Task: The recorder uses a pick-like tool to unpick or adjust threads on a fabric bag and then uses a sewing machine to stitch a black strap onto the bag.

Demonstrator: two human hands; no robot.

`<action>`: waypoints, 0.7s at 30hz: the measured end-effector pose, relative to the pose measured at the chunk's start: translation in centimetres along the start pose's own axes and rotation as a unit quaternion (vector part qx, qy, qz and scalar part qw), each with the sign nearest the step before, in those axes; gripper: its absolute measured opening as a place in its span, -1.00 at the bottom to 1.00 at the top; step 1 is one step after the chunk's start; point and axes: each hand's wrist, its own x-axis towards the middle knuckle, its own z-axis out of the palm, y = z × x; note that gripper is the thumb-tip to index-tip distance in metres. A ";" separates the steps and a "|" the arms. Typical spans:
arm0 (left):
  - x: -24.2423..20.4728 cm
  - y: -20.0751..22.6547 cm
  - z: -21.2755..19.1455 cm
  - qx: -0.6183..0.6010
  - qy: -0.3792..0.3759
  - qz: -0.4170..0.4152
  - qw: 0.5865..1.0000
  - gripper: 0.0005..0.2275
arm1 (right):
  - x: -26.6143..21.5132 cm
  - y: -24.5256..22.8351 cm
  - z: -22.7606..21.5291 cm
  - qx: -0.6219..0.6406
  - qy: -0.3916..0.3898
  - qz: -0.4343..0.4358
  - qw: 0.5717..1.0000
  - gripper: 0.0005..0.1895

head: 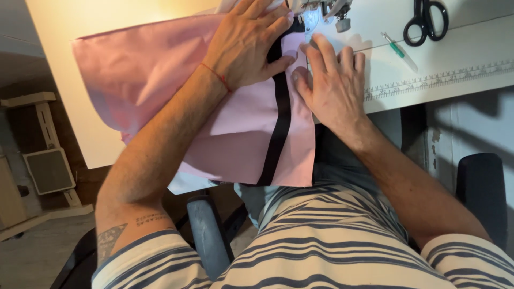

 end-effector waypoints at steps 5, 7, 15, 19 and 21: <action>-0.1 0.0 0.5 0.039 0.048 0.027 0.998 -0.44 | 0.1 -0.1 0.0 -0.027 0.030 -0.001 0.999 -0.52; 0.0 0.0 0.6 0.056 0.052 0.012 0.997 -0.48 | 0.1 0.0 0.3 -0.033 0.032 0.002 0.999 -0.54; 0.1 -0.1 0.7 0.026 0.026 -0.009 0.999 -0.46 | 0.0 0.7 0.8 -0.035 0.011 0.000 0.999 -0.51; 0.0 -0.2 0.9 0.032 0.026 -0.009 0.999 -0.42 | -0.2 0.7 0.6 -0.014 0.005 0.001 1.000 -0.49; 0.1 -0.3 0.9 0.035 0.026 -0.008 0.999 -0.40 | -0.2 0.8 0.5 -0.016 0.008 -0.001 1.000 -0.49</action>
